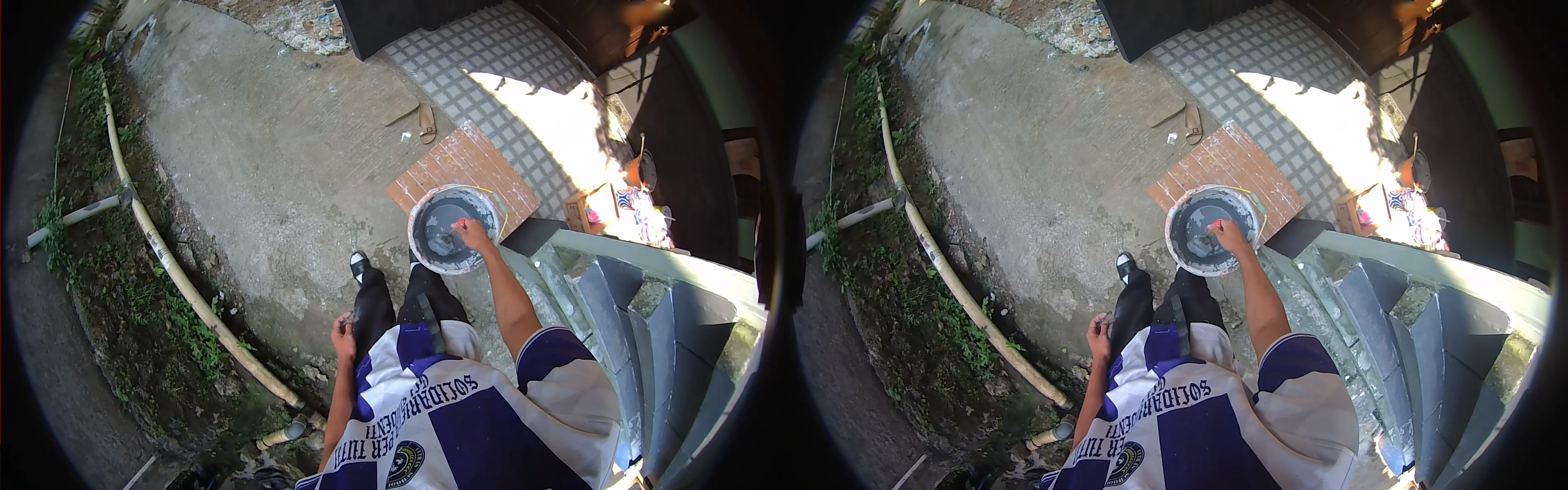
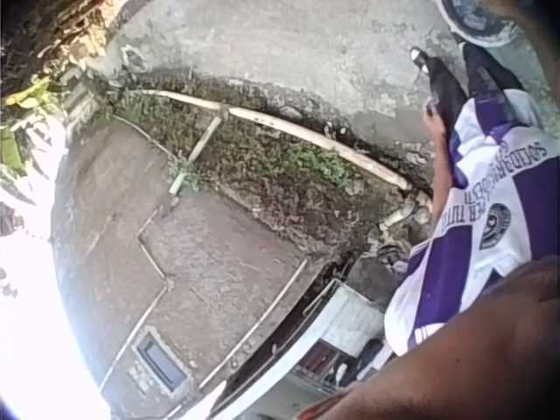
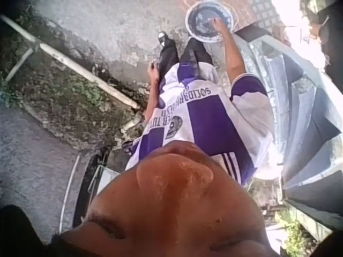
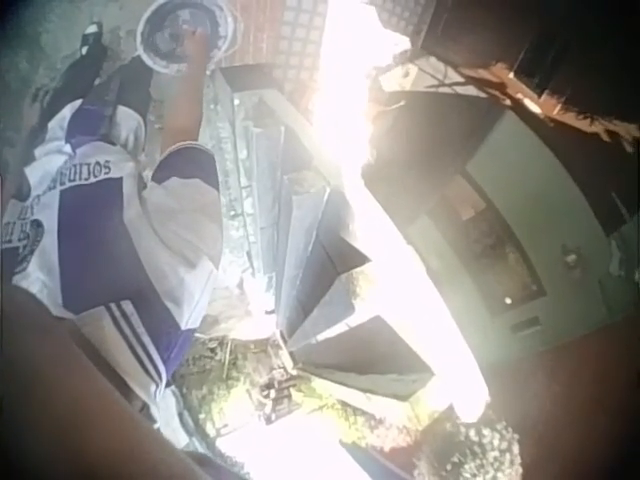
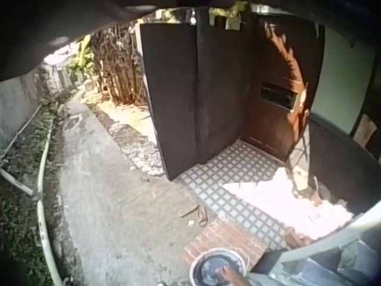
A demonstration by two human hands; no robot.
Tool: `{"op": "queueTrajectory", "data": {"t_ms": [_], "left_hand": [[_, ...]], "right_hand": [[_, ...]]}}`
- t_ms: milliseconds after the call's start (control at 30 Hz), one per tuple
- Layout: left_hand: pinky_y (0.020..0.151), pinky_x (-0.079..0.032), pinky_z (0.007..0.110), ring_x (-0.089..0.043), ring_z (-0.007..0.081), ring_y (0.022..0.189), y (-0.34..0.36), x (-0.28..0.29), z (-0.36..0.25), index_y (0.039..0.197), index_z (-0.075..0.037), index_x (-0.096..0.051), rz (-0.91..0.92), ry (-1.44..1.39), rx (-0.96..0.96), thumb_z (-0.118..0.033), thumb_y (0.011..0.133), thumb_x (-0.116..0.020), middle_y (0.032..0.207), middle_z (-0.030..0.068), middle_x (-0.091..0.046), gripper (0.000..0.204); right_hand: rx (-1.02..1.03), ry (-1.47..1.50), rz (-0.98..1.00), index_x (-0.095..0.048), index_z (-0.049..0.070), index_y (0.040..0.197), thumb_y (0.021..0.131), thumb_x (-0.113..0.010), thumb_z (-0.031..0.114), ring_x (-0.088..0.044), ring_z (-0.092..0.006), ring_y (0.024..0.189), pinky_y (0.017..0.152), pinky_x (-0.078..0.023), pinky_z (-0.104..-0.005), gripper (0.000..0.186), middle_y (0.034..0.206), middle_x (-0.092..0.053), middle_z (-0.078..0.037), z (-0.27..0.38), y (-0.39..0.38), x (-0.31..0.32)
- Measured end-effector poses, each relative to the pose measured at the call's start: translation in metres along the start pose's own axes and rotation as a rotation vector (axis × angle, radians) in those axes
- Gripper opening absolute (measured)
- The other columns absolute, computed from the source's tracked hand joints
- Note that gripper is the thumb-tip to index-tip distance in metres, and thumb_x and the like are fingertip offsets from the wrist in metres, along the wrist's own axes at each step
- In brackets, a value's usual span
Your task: Applying patching compound to the joints of a concrete wall using a putty knife.
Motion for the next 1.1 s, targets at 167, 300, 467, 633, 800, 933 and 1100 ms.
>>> {"op": "queueTrajectory", "data": {"t_ms": [167,300,467,633,800,933,1100], "left_hand": [[0.082,-0.043,0.024,-0.056,0.0121,0.089,0.004,-0.002,0.000,0.103,0.000,-0.056,-0.006,0.027,-0.003,0.001,0.087,-0.048,0.095,0.0049,-0.061,0.018],[0.082,-0.042,0.024,-0.056,0.0124,0.089,0.006,-0.002,0.001,0.104,-0.001,-0.056,-0.017,0.026,-0.023,0.001,0.086,-0.049,0.095,0.0050,-0.061,0.019],[0.084,-0.043,0.026,-0.058,0.0158,0.091,0.006,0.002,0.000,0.105,0.001,-0.054,-0.034,0.045,-0.033,0.002,0.086,-0.046,0.099,0.0073,-0.059,0.020],[0.086,-0.044,0.029,-0.059,0.0200,0.092,0.003,0.010,-0.005,0.106,0.002,-0.051,-0.117,-0.030,0.002,0.004,0.086,-0.044,0.102,0.0102,-0.058,0.021],[0.086,-0.043,0.028,-0.057,0.0166,0.092,-0.009,0.021,-0.001,0.104,0.002,-0.053,-0.176,-0.024,-0.003,0.003,0.087,-0.045,0.099,0.0083,-0.059,0.019],[0.085,-0.043,0.027,-0.058,0.0164,0.092,-0.014,0.026,-0.001,0.103,0.002,-0.054,-0.224,-0.007,0.036,0.002,0.087,-0.045,0.099,0.0082,-0.059,0.018],[0.085,-0.043,0.027,-0.058,0.0162,0.091,-0.022,0.033,0.003,0.102,0.001,-0.054,-0.241,0.016,0.039,0.001,0.087,-0.045,0.097,0.0076,-0.059,0.018]], "right_hand": [[0.094,-0.003,-0.184,-0.061,-0.002,0.079,0.081,-0.059,0.033,-0.058,-0.0370,0.072,0.066,-0.044,-0.0421,0.036,0.074,-0.060,-0.022,-0.003,-0.009,-0.029],[0.023,0.025,-0.056,-0.061,-0.002,0.082,0.081,-0.059,0.030,-0.059,-0.0342,0.071,0.065,-0.045,-0.0404,0.032,0.075,-0.061,-0.021,0.012,-0.021,-0.030],[-0.152,0.182,0.100,-0.062,-0.001,0.084,0.080,-0.060,0.029,-0.059,-0.0310,0.065,0.061,-0.045,-0.0388,0.031,0.073,-0.061,-0.019,0.003,-0.019,0.003],[0.089,-0.063,-0.314,-0.063,0.000,0.083,0.082,-0.055,0.026,-0.060,-0.0351,0.067,0.061,-0.045,-0.0440,0.027,0.077,-0.062,-0.019,0.004,-0.027,-0.012],[-0.019,-0.171,-0.275,-0.064,0.003,0.087,0.083,-0.053,0.025,-0.059,-0.0371,0.074,0.067,-0.047,-0.0451,0.025,0.082,-0.062,-0.019,0.025,-0.036,-0.048],[-0.025,-0.207,-0.194,-0.062,0.004,0.087,0.084,-0.052,0.026,-0.059,-0.0362,0.079,0.069,-0.047,-0.0443,0.025,0.086,-0.061,-0.018,0.024,-0.036,-0.069],[-0.120,-0.246,-0.102,-0.062,0.005,0.090,0.085,-0.051,0.026,-0.059,-0.0347,0.082,0.070,-0.047,-0.0441,0.025,0.087,-0.060,-0.018,0.028,-0.030,-0.084]]}}
Point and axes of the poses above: each hand's wrist, its own y-axis towards the middle knuckle, its own x-axis out of the back of the hand, z = x × y, the point moved 2 cm from there along y, towards the middle knuckle
